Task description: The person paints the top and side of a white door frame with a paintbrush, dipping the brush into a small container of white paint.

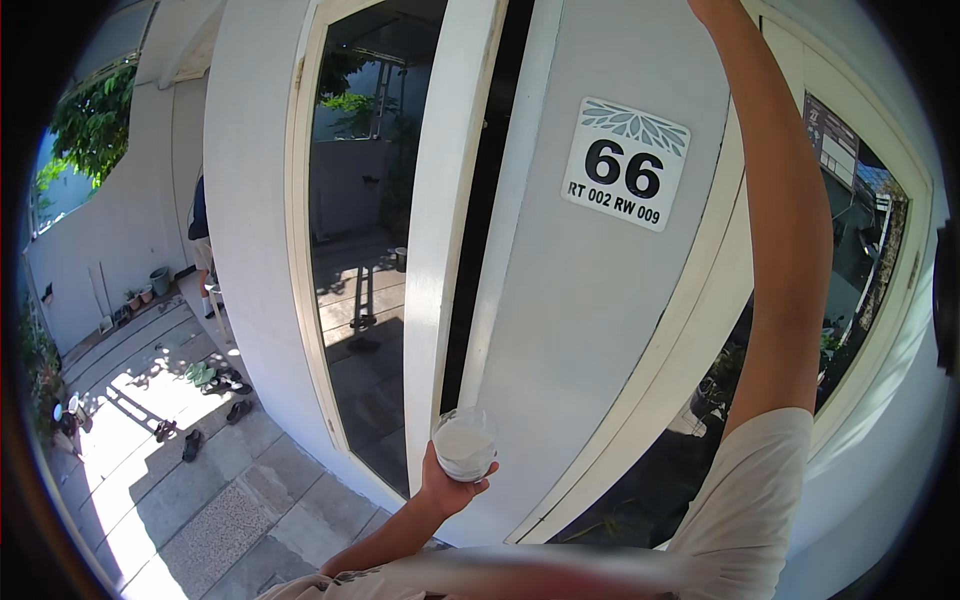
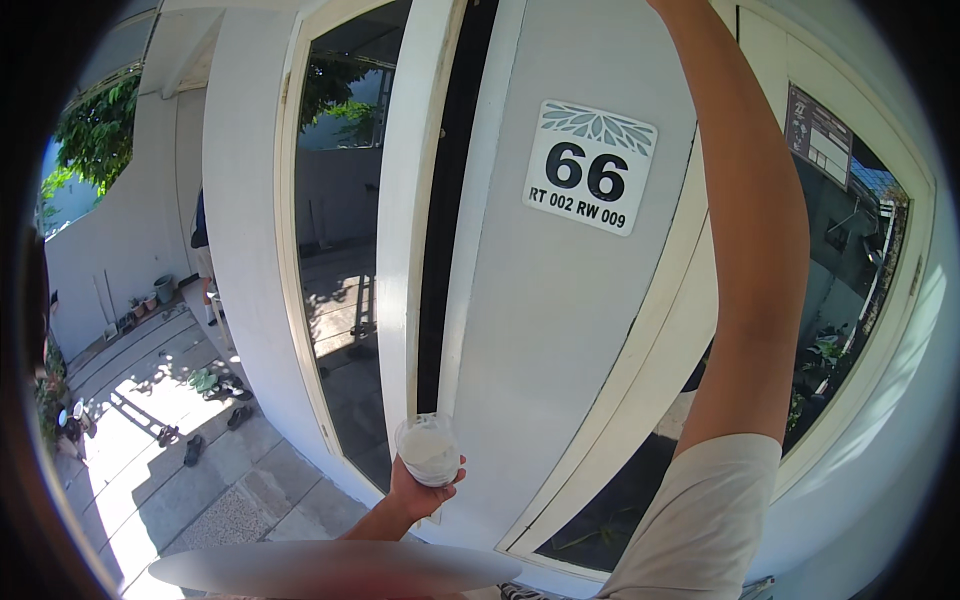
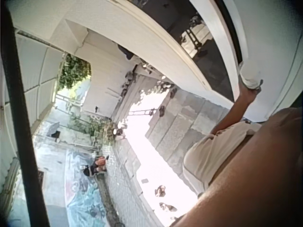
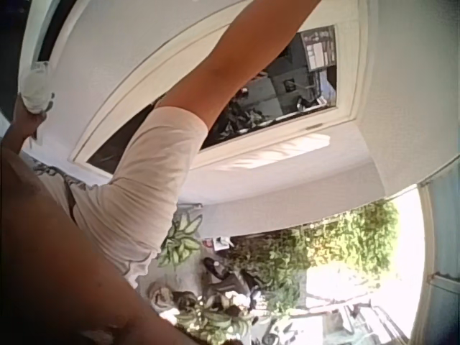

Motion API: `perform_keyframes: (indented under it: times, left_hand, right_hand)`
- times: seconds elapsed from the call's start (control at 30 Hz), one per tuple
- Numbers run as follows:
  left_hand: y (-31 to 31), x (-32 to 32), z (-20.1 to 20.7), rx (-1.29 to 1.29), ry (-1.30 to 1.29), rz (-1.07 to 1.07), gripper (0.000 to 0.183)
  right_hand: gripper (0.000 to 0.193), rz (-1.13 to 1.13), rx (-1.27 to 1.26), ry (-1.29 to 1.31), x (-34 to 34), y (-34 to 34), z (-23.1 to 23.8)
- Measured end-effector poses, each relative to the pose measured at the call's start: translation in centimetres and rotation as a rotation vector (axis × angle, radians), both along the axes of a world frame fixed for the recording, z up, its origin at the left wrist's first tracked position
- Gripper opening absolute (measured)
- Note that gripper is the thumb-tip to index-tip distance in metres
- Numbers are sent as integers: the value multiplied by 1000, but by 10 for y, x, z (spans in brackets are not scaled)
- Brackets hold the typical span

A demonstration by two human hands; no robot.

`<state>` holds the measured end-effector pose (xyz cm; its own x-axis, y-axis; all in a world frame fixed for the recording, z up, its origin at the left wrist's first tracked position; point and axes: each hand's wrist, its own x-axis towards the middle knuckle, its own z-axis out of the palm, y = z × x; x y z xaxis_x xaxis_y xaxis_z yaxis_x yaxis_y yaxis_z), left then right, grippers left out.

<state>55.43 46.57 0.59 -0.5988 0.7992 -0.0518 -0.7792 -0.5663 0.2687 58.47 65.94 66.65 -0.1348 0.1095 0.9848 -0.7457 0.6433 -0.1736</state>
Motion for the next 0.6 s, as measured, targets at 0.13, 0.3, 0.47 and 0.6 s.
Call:
perform_keyframes:
  times: [0.13,0.3,0.47,0.6]
  left_hand:
    - [17,15,7,21,22,78,56]
    - [19,25,5,46,23,166,55]
    - [18,24,1,0,30,218,56]
    - [16,21,3,-30,29,243,58]
  right_hand:
    - [15,-78,99,65,-26,1,26]
    - [17,-217,163,159,-54,4,30]
    - [15,-401,279,217,-67,10,45]
    - [19,-301,219,263,-69,2,48]
